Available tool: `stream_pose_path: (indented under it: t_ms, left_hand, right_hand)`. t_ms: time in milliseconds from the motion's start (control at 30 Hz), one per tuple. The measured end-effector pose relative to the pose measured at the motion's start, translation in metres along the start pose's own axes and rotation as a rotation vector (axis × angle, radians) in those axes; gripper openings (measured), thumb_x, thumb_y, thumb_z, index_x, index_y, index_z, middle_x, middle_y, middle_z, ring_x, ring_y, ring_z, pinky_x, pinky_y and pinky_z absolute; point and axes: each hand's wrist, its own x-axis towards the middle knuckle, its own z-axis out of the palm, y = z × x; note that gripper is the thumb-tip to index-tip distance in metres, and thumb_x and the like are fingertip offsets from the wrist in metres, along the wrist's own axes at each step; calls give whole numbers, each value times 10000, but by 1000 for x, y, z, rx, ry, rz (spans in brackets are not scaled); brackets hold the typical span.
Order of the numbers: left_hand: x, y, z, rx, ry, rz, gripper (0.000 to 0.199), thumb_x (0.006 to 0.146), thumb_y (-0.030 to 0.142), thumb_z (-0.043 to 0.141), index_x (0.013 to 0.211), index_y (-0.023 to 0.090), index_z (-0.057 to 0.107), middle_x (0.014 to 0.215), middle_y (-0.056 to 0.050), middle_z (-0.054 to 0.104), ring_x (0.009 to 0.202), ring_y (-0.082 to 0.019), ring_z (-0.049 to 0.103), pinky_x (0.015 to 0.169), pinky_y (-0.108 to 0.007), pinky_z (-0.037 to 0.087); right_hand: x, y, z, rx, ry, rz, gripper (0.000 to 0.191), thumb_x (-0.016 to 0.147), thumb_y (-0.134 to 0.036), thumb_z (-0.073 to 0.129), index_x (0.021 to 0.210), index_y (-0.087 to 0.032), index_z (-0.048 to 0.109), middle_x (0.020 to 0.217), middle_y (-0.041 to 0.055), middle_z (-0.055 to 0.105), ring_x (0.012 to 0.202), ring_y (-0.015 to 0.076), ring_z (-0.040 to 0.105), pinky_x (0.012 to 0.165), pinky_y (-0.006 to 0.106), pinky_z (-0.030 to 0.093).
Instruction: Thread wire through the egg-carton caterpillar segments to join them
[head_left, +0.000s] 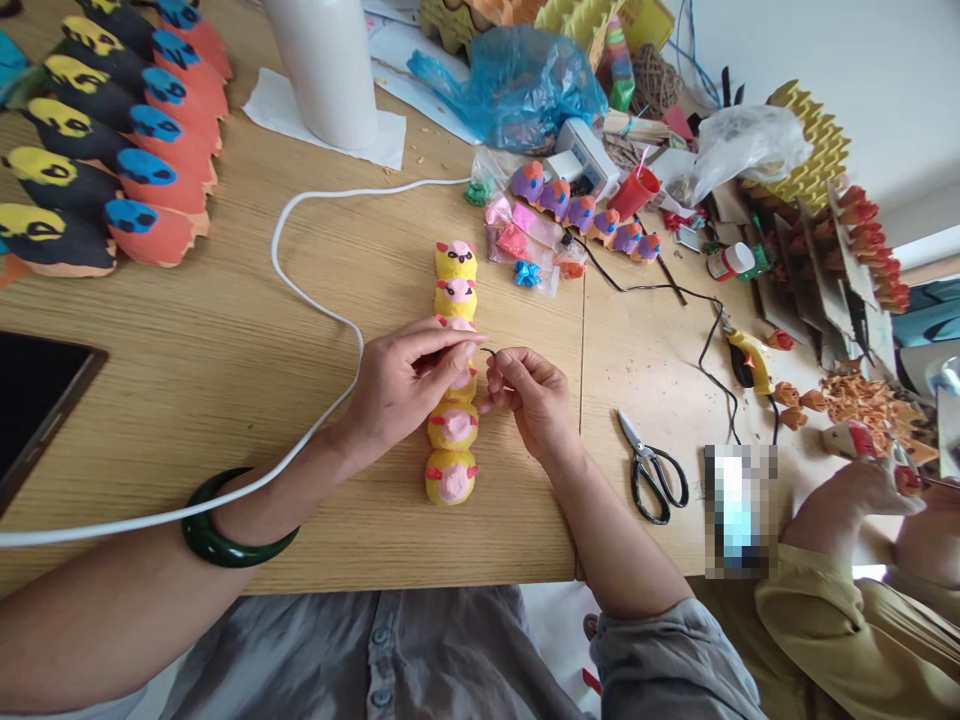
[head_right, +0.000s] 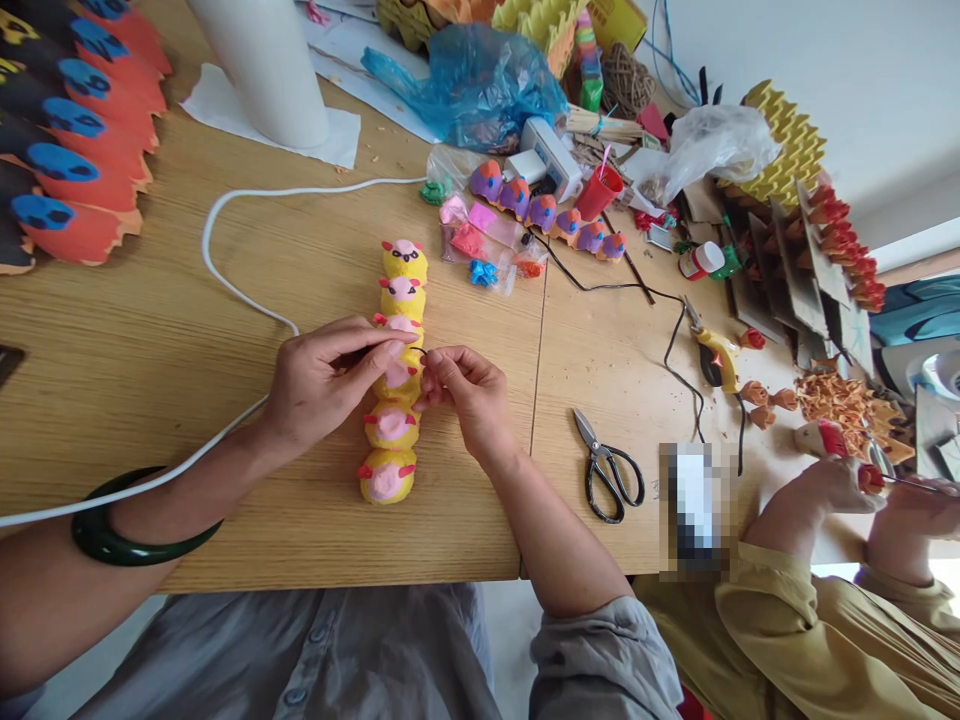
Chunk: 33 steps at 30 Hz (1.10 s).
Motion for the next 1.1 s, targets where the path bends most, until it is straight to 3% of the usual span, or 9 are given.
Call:
stream_pose_path:
  t_ms: [100, 333, 700, 1100]
  left_hand:
    - [-1, -3, 1, -6, 8, 6, 187, 1018, 267, 669, 1029, 185, 836, 979, -41, 812, 940, -175, 754, 865, -279, 572]
    - [-2, -5, 2, 16, 4, 31, 146, 988, 244, 701, 928, 184, 820, 826, 2, 771, 750, -125, 698, 734, -236, 553]
    - [-2, -6, 2, 52, 8, 28, 137, 985, 249, 704, 960, 202, 829, 865, -1, 788, 777, -134, 719, 754, -238, 568]
    - [-2, -3, 3, 35, -3, -32, 155, 982, 293, 700, 946, 215, 829, 885, -10, 795, 823, -152, 727, 794, -258, 590]
  right_hand:
    - [-1, 0, 0, -9, -7, 7, 383, 716, -556, 931, 752, -226, 739, 626, -38, 612, 557, 102, 528, 511, 245, 579]
    - [-3, -1, 1, -19, -39, 26, 367, 774, -580, 879, 766, -237, 749, 667, -23, 623, 550, 111, 524, 514, 269, 597]
    - [-3, -2, 3, -31, 11, -5, 391, 733, -572, 908, 776, -221, 741, 628, -45, 613, 538, 98, 513, 527, 252, 588]
    - [-6, -2, 2, -139, -48, 6, 282, 837, -528, 847, 794, -263, 761, 709, 4, 670, 572, 143, 567, 561, 328, 576]
